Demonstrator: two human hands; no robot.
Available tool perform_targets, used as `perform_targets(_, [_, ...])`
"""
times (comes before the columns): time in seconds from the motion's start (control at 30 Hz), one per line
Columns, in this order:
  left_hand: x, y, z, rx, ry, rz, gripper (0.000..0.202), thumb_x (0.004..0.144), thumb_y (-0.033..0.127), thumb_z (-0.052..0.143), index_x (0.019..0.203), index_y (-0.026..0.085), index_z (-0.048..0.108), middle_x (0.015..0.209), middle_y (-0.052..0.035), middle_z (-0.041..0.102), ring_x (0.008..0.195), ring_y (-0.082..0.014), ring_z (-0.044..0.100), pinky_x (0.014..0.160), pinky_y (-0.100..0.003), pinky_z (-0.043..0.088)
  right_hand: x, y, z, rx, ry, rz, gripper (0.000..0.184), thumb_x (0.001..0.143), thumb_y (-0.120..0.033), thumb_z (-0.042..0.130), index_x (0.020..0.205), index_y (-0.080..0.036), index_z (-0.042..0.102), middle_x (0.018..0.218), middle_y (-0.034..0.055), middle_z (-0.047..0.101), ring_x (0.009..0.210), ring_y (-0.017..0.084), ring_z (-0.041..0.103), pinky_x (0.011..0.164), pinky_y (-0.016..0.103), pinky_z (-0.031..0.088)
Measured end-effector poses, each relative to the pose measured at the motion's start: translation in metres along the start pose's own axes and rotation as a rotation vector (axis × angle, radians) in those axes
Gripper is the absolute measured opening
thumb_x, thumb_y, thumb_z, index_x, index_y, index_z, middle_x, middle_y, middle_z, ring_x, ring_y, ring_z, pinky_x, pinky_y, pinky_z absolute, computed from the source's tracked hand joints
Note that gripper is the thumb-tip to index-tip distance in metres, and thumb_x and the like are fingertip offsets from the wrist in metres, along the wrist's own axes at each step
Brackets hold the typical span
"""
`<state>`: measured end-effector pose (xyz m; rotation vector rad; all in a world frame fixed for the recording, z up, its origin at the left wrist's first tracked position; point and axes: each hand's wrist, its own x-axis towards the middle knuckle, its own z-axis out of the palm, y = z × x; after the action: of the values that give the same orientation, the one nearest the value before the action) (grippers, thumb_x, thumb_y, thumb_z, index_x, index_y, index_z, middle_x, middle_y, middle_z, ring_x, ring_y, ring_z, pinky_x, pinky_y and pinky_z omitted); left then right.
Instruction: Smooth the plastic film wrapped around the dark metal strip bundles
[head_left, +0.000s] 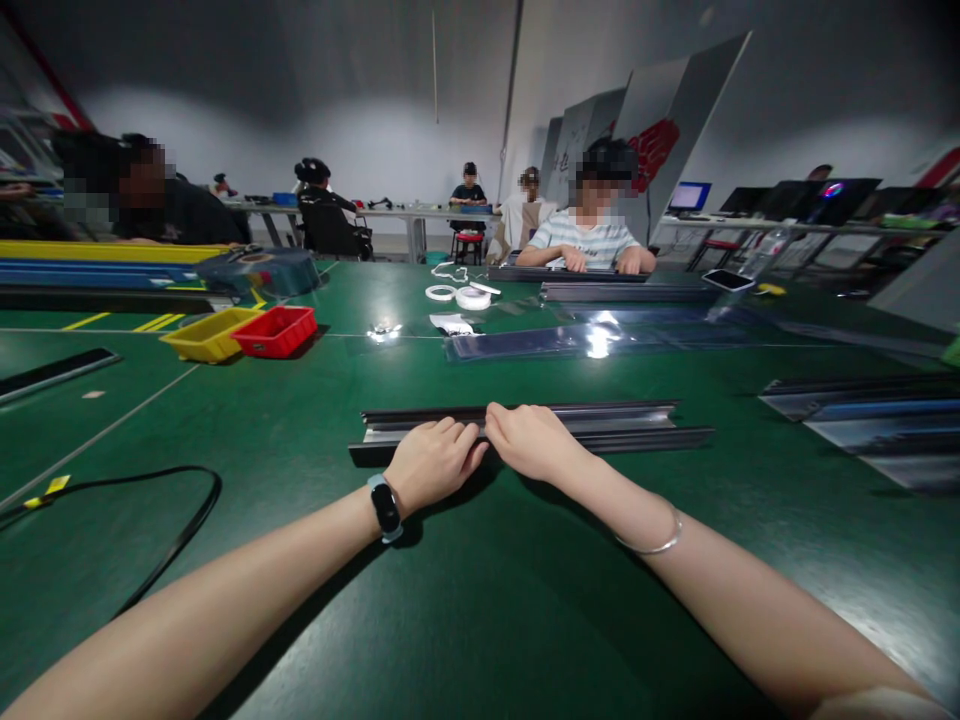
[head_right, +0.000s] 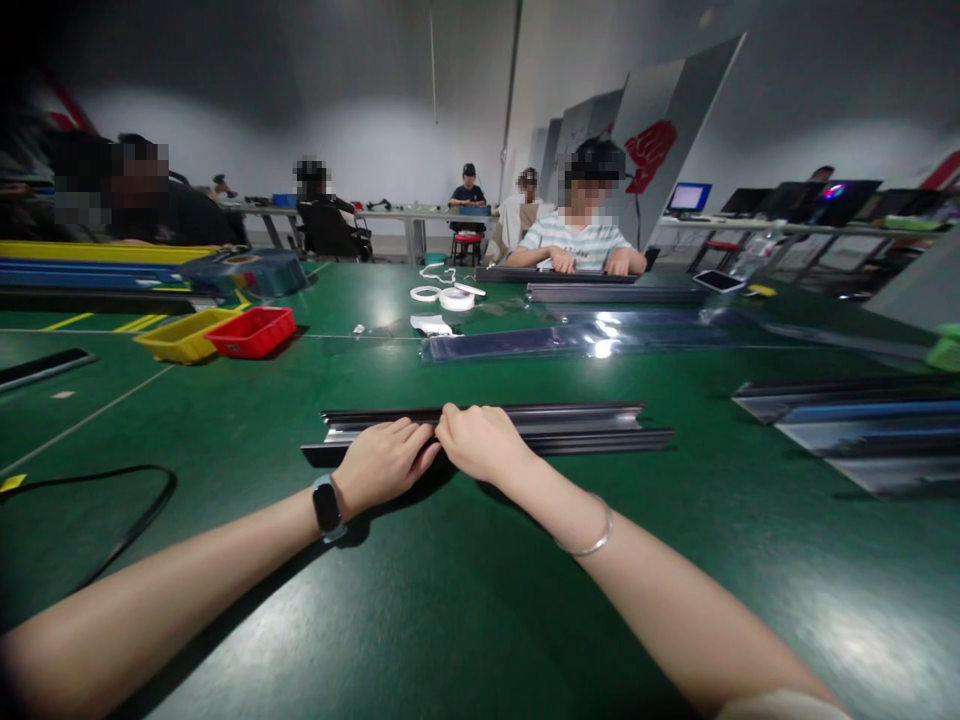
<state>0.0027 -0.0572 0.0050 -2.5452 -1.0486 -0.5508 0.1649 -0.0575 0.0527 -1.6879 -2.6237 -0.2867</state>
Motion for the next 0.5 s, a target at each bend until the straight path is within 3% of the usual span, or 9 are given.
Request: perform_targets(0.5, [0.0003, 0.0000, -0.0007, 0.002, -0.009, 0.013, 0.028, 0.087, 0.033, 0.029, 0.086, 0.016, 0.050, 0.075, -0.0055, 0.055, 0.073, -0.0172, 0.050, 0.065, -0.030, 0.041, -0.0008, -0.0047, -0.0015, 0.003, -0.031, -0.003, 0.033, 0.088, -0.030, 0.019, 0.090, -0.017, 0.049, 0.079, 0.0089, 0.063, 0.072, 0.020, 0.059, 0.063, 0.028, 0.035])
